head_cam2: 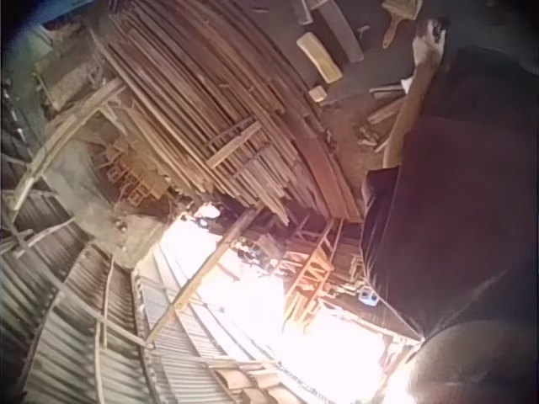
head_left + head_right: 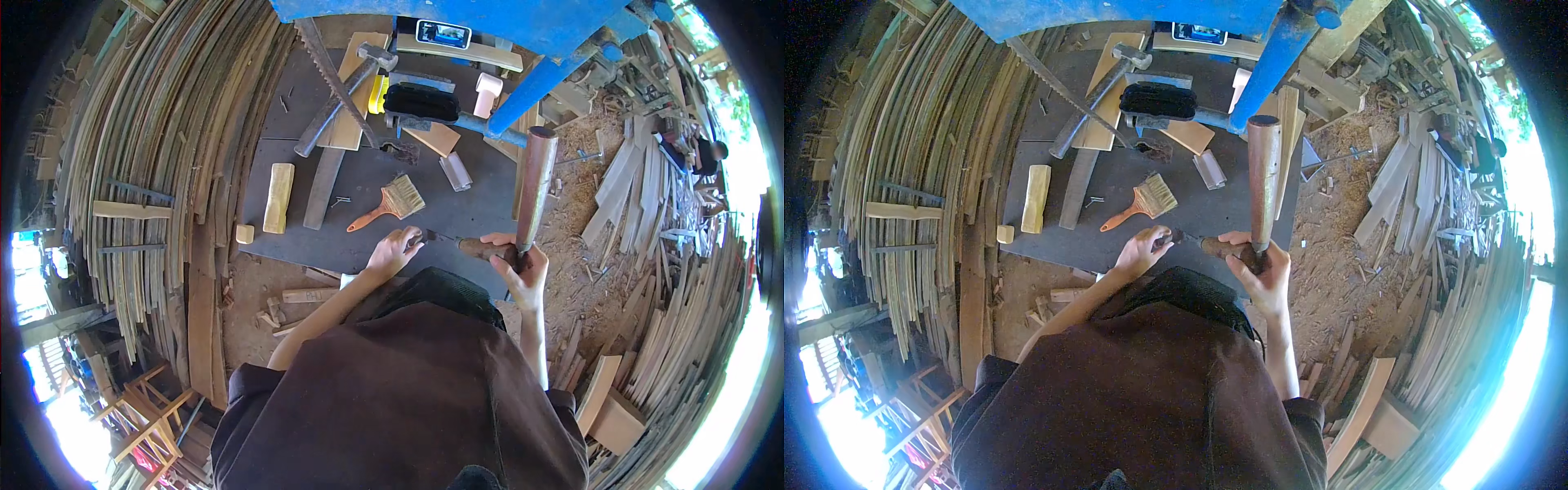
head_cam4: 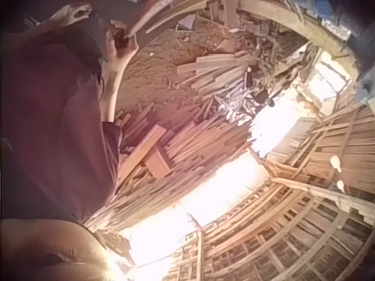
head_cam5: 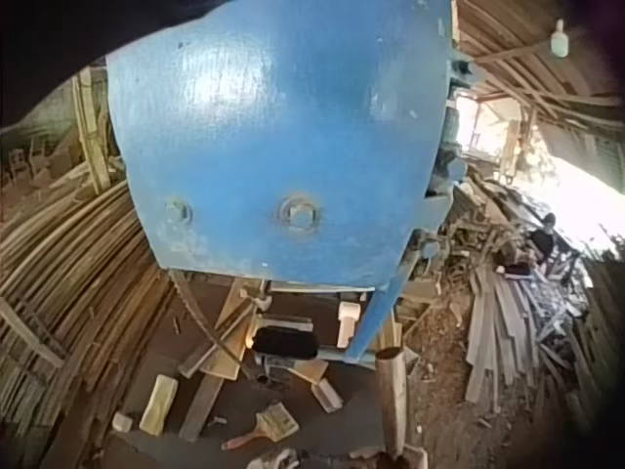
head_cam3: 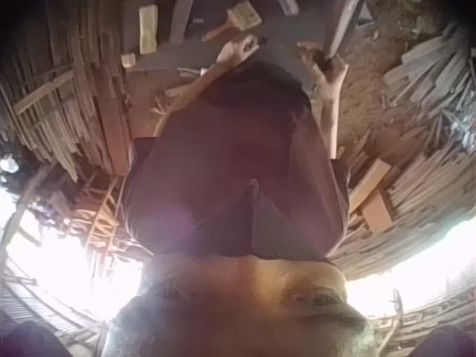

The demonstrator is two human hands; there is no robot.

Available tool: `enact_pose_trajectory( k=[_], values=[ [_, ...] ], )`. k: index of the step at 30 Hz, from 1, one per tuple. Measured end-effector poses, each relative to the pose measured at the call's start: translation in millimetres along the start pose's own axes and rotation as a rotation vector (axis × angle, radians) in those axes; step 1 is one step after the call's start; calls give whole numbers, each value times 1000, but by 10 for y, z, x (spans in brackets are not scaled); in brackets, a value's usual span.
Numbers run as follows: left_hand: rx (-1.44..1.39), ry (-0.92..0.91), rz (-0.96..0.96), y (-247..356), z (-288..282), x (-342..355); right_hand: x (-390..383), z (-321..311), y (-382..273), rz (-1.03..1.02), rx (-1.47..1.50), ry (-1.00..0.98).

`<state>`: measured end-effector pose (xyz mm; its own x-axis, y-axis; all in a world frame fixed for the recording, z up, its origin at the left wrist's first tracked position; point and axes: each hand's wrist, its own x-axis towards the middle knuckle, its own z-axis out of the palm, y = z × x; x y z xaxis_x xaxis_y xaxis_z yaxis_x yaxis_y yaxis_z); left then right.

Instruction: The person uses a wooden mallet to repeatedly strike a small cylindrical piece of wood held in their left hand. After striking the wood, the person places the mallet down and uses a brush to sweep the surface of the workbench.

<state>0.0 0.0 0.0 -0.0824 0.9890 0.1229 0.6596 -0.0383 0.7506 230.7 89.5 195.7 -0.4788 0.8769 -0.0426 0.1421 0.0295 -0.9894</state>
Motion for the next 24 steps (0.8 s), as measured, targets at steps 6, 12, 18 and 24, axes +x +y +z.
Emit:
enact_pose_trajectory(
  k=[6, 12, 18, 24],
  values=[
    [147, 63, 29, -50, 28, 75, 79, 60, -28, -24, -9, -31],
    [34, 88, -62, 17, 118, 192, 103, 60, -106, -8, -50, -28],
    [-127, 66, -179, 46, 125, 126, 88, 62, -125, -7, -91, -26],
    [-257, 96, -137, 25, 123, 83, 107, 112, -70, -42, -38, -7]
  ],
)
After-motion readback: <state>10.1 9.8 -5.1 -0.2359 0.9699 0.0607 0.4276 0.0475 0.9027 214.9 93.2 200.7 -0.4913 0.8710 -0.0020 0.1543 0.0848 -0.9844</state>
